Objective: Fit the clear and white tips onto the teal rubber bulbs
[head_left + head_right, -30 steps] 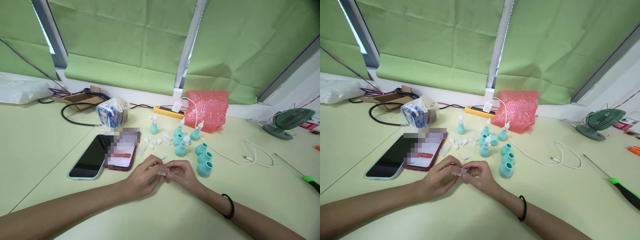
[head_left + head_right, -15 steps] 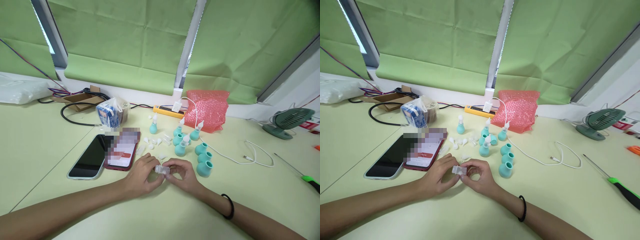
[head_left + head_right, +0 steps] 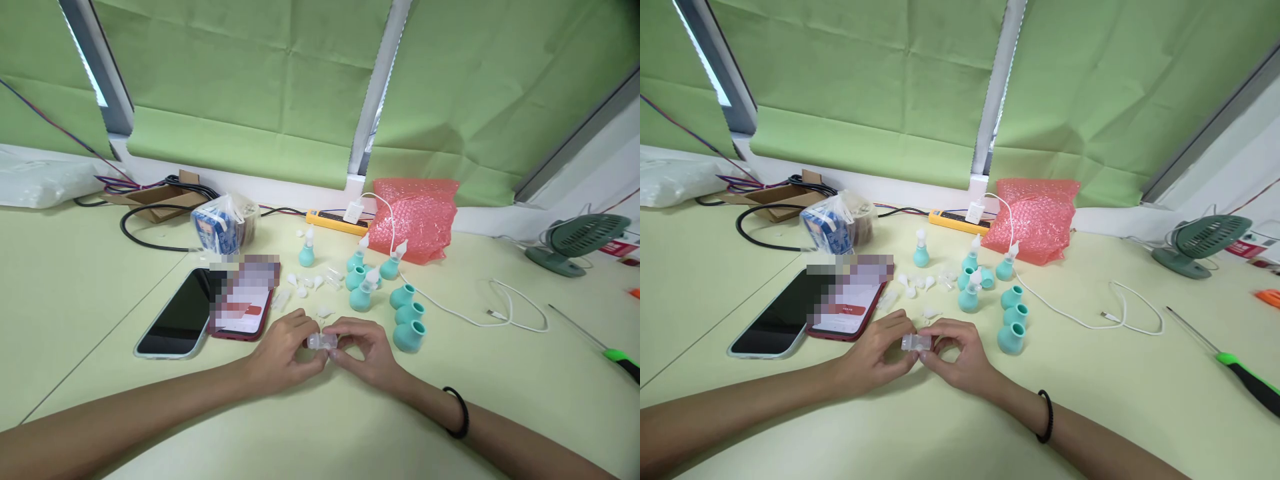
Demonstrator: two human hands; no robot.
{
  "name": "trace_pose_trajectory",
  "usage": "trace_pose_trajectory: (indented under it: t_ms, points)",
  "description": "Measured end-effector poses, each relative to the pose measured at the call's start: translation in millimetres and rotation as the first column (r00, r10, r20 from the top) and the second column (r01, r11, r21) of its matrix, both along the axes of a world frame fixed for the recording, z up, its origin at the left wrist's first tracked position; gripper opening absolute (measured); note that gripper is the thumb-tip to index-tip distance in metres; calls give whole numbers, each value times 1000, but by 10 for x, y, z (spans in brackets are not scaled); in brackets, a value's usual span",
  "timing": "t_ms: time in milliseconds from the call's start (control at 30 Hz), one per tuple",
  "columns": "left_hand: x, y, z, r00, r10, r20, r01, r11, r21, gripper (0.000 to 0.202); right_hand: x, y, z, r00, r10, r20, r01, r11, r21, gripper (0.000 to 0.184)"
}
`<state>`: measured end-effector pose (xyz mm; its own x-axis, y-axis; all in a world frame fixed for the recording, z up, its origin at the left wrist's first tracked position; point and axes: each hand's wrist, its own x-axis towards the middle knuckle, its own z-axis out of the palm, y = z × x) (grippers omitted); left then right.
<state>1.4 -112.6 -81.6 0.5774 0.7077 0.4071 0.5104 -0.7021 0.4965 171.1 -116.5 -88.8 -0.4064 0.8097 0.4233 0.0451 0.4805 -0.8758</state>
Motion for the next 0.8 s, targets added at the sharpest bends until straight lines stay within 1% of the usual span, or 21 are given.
trace_pose_trajectory:
  t_ms: [100, 233, 300, 400, 467, 567, 633, 667, 733, 767, 800]
  points:
    - [-4, -10, 12, 999, -9, 47, 8, 1000, 27, 7, 8, -9, 7, 1000, -2, 8, 3, 1000, -30, 17]
    - [-10, -32, 28, 984, -13, 176, 1, 998, 69, 13, 19, -20, 21, 1000, -30, 2, 30, 993, -110, 14]
    - [-8, -33, 23, 977, -19, 214, -2, 995, 95, 14, 23, -22, 31, 999, -51, 8, 52, 989, -142, 12]
    - [-1, -22, 5, 970, -63, 235, 32, 991, 130, 11, 24, -21, 39, 997, -72, 22, 75, 986, -149, 11]
    - [0, -14, -7, 966, -76, 247, 43, 990, 136, 11, 21, -24, 35, 995, -88, 43, 92, 989, -118, 11]
    - [-2, -10, -21, 967, -61, 247, 29, 991, 132, 10, 17, -38, 26, 985, -146, 93, 145, 989, 19, 12]
    - [-6, -9, -34, 971, -55, 232, 25, 992, 126, 10, 20, -51, 42, 967, -202, 152, 179, 972, 154, 16]
    - [-7, -9, -43, 974, -53, 222, 27, 992, 122, 10, 25, -55, 63, 956, -233, 181, 189, 955, 230, 20]
    - [-11, -6, -65, 979, -49, 196, 27, 993, 113, 9, 51, -53, 138, 927, -293, 233, 181, 895, 408, 28]
    - [-12, -4, -75, 983, -48, 178, 29, 994, 110, 9, 74, -47, 193, 909, -328, 259, 162, 847, 507, 30]
    - [-14, -2, -83, 986, -48, 158, 31, 994, 109, 9, 106, -37, 257, 883, -369, 290, 129, 785, 606, 28]
